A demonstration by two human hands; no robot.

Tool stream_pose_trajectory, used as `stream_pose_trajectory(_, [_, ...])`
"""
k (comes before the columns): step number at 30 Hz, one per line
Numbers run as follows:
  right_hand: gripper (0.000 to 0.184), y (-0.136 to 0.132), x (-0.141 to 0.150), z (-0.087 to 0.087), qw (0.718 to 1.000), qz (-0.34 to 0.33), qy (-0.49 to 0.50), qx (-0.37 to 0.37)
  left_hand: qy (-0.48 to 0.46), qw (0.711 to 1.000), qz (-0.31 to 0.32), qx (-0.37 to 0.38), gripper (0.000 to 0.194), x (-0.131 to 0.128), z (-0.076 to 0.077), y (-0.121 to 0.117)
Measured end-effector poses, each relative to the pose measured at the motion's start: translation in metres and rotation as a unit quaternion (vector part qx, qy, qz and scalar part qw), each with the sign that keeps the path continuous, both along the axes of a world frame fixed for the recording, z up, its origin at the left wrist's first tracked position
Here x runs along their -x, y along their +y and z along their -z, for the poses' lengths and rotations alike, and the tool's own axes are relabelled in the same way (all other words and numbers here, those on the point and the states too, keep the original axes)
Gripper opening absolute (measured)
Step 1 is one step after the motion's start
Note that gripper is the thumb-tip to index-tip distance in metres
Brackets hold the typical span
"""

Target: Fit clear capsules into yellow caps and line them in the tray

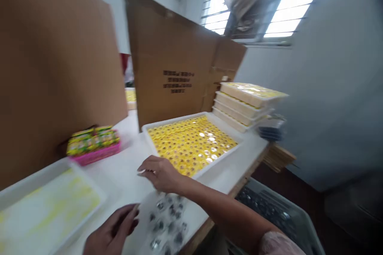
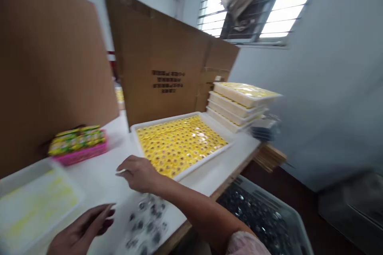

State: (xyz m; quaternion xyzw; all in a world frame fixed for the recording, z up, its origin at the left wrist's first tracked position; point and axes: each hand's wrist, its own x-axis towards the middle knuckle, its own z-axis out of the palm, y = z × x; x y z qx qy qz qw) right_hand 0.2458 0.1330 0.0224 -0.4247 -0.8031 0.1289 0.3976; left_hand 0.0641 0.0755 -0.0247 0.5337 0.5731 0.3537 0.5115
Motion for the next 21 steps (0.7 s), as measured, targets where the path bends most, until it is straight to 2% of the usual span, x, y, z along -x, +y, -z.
stream_pose_trajectory(2, [0.014,-0.005,0.028,-0.005,0.999,-0.011,0.027,0.021,-0.028,0.997,0.075,-0.008,0.037,0.017,-0.019,-0.013])
stream_pose_trajectory(4, [0.016,0.003,0.055,-0.011,0.998,-0.016,0.033,0.052,-0.021,0.996,0.080,-0.034,0.035,0.034,-0.026,-0.022])
stream_pose_trajectory(7, [0.018,0.027,0.104,-0.017,0.996,-0.042,-0.011,0.081,-0.001,0.999,0.027,-0.043,0.035,0.061,-0.019,-0.030])
stream_pose_trajectory(10, [0.016,0.045,0.159,-0.015,0.986,-0.092,-0.096,0.104,0.004,0.999,-0.016,-0.033,0.036,0.083,-0.006,-0.040])
stream_pose_trajectory(14, [0.010,0.050,0.226,0.001,0.958,-0.164,-0.180,0.148,0.004,0.999,-0.033,-0.038,0.035,0.106,0.001,-0.053])
stream_pose_trajectory(16, [0.018,0.045,0.252,0.013,0.947,-0.179,-0.209,0.168,0.001,0.998,-0.045,-0.041,0.034,0.117,0.000,-0.058])
stream_pose_trajectory(18, [0.029,0.039,0.270,0.025,0.933,-0.195,-0.246,0.177,-0.001,0.997,-0.060,-0.042,0.032,0.126,0.000,-0.060])
stream_pose_trajectory(21, [0.041,0.034,0.283,0.043,0.915,-0.229,-0.287,0.168,0.004,0.996,-0.078,-0.043,0.030,0.138,0.002,-0.061])
